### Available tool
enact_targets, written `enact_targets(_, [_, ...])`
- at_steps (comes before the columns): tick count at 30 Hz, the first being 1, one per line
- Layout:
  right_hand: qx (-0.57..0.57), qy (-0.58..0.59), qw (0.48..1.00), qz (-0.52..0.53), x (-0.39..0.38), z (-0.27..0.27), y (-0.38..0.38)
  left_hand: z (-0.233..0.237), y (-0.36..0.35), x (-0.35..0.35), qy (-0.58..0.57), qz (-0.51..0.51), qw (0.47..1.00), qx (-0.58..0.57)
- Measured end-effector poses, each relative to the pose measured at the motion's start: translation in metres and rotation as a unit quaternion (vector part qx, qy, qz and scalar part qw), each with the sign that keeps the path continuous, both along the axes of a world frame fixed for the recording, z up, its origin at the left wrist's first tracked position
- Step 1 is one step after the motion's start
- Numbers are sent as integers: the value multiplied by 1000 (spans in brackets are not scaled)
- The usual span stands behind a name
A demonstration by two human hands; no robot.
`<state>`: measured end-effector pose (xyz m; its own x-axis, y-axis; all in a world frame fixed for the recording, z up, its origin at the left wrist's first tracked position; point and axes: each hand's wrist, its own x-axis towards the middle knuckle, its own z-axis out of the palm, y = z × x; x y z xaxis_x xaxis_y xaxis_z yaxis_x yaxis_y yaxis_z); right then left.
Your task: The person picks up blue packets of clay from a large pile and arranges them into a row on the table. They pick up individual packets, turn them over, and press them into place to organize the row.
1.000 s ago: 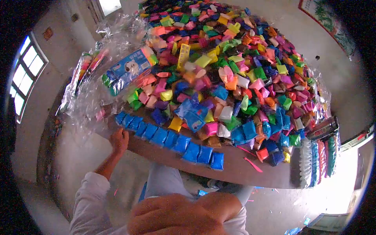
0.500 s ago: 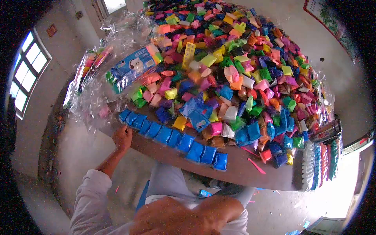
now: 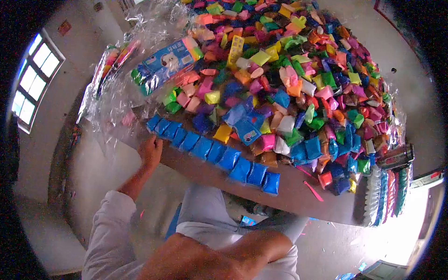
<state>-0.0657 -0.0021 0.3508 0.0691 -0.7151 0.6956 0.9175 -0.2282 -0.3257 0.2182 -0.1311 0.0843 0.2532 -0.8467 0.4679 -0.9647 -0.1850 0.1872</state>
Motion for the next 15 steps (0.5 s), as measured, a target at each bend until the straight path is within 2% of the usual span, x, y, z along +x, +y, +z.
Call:
enact_targets(7, [-96, 78, 990, 75, 4, -32, -10, 9, 0, -6, -10, -8, 1000, -13])
enact_targets(9, [-30, -83, 996, -32, 16, -39, -1, 6, 0, -3, -8, -16, 1000, -13])
enact_targets(10, [-30, -82, 996, -32, 8, -27, -8, 4, -1, -2, 0, -19, 1000, -13])
enact_targets(12, [-25, 97, 993, 58, -18, 0, -24, 5, -2, -3, 10, -23, 1000, -14])
enact_targets(13, [-25, 98, 993, 58, -17, 1, -27, 8, -2, -5, 2, -23, 999, -23])
enact_targets(15, [-115, 46, 992, -3, -15, 1, -30, 9, -2, -7, -5, -23, 999, -31])
